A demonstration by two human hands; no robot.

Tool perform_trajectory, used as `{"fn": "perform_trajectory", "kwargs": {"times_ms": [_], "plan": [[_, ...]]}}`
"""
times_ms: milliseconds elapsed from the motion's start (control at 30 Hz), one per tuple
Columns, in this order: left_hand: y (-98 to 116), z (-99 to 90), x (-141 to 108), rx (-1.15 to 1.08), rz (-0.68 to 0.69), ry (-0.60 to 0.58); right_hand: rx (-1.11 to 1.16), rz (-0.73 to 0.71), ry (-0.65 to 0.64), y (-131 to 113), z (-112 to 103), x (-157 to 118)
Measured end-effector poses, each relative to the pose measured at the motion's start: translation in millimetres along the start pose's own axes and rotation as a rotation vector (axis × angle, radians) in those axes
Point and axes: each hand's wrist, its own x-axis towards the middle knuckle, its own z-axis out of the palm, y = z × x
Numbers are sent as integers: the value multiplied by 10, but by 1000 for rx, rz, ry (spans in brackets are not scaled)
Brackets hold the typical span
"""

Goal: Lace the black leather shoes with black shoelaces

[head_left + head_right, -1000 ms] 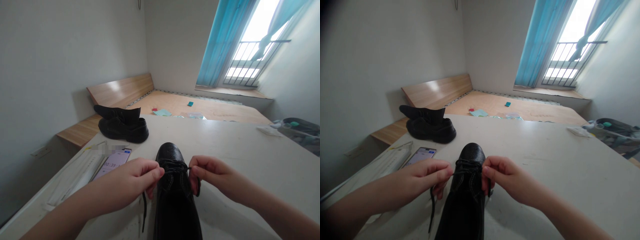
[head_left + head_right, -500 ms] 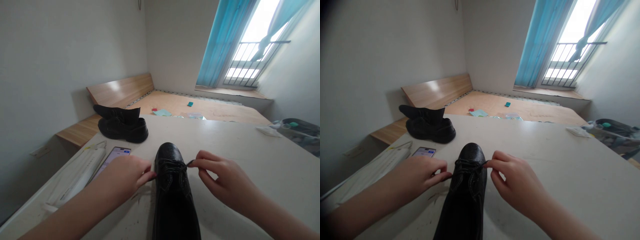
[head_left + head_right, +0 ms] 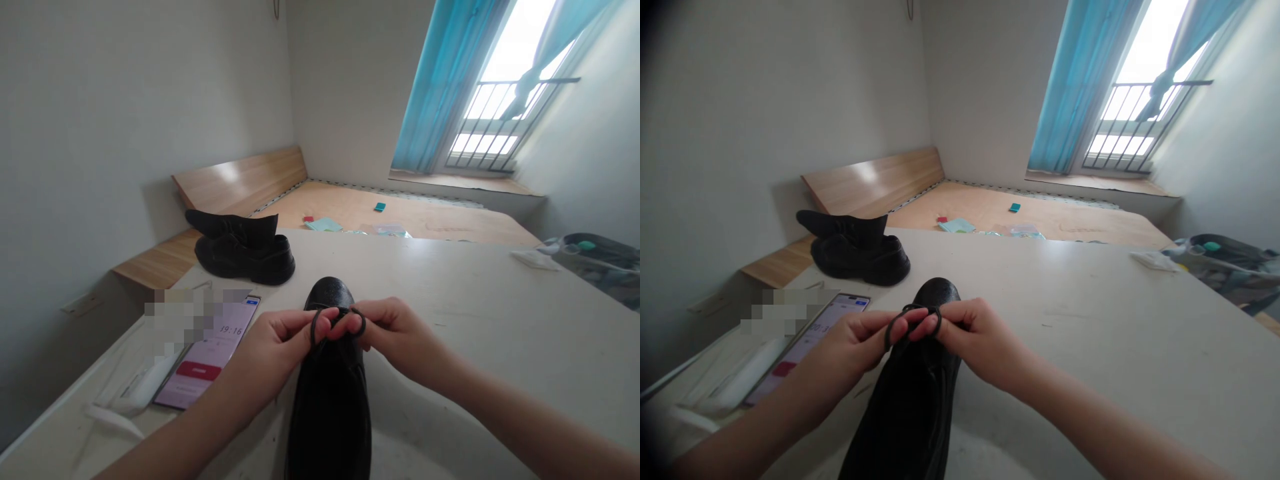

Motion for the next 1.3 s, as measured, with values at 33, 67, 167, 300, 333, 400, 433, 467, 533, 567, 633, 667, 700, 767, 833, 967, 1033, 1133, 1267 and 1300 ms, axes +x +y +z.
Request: {"fn": "perform_trajectory", "kwargs": {"times_ms": [33,67,167,300,333,400,433,467,533,567,633,667,700,767,833,967,1033,1133,1267,1300], "plan": [[-10,-1,-6,132,78,33,22,30,-52,16,6,21],[-14,-5,-12,288,159,54,42,58,-99,25,4,38],[7,-8,-34,737,333,67,92,109,-194,0,-36,76],[73,21,-53,930,346,77,140,150,-246,-91,-71,118],[89,28,-54,915,322,76,146,163,-249,-110,-67,127],[114,40,-52,847,252,74,147,194,-236,-136,-49,145],[124,47,-52,806,215,74,144,211,-225,-145,-39,152],[131,55,-53,768,184,75,139,228,-214,-151,-30,157],[138,78,-59,714,153,79,133,252,-203,-159,-18,162],[138,94,-66,701,155,86,133,261,-200,-162,-15,160],[133,128,-83,698,177,116,136,279,-187,-162,-8,150],[130,144,-92,699,190,129,139,288,-178,-161,-4,143],[127,157,-100,698,204,136,146,294,-169,-159,0,134],[120,169,-110,686,226,133,168,293,-163,-157,6,118],[109,162,-108,659,256,126,195,285,-172,-158,4,106],[48,121,-76,539,330,162,212,311,-200,-165,-17,112],[3,106,-58,460,337,175,203,332,-202,-165,-24,124],[-53,106,-40,367,328,187,167,356,-190,-149,-24,142],[-62,124,-27,375,396,230,116,359,-164,-106,-16,153],[-51,127,-25,425,426,236,110,354,-163,-100,-14,155]]}}
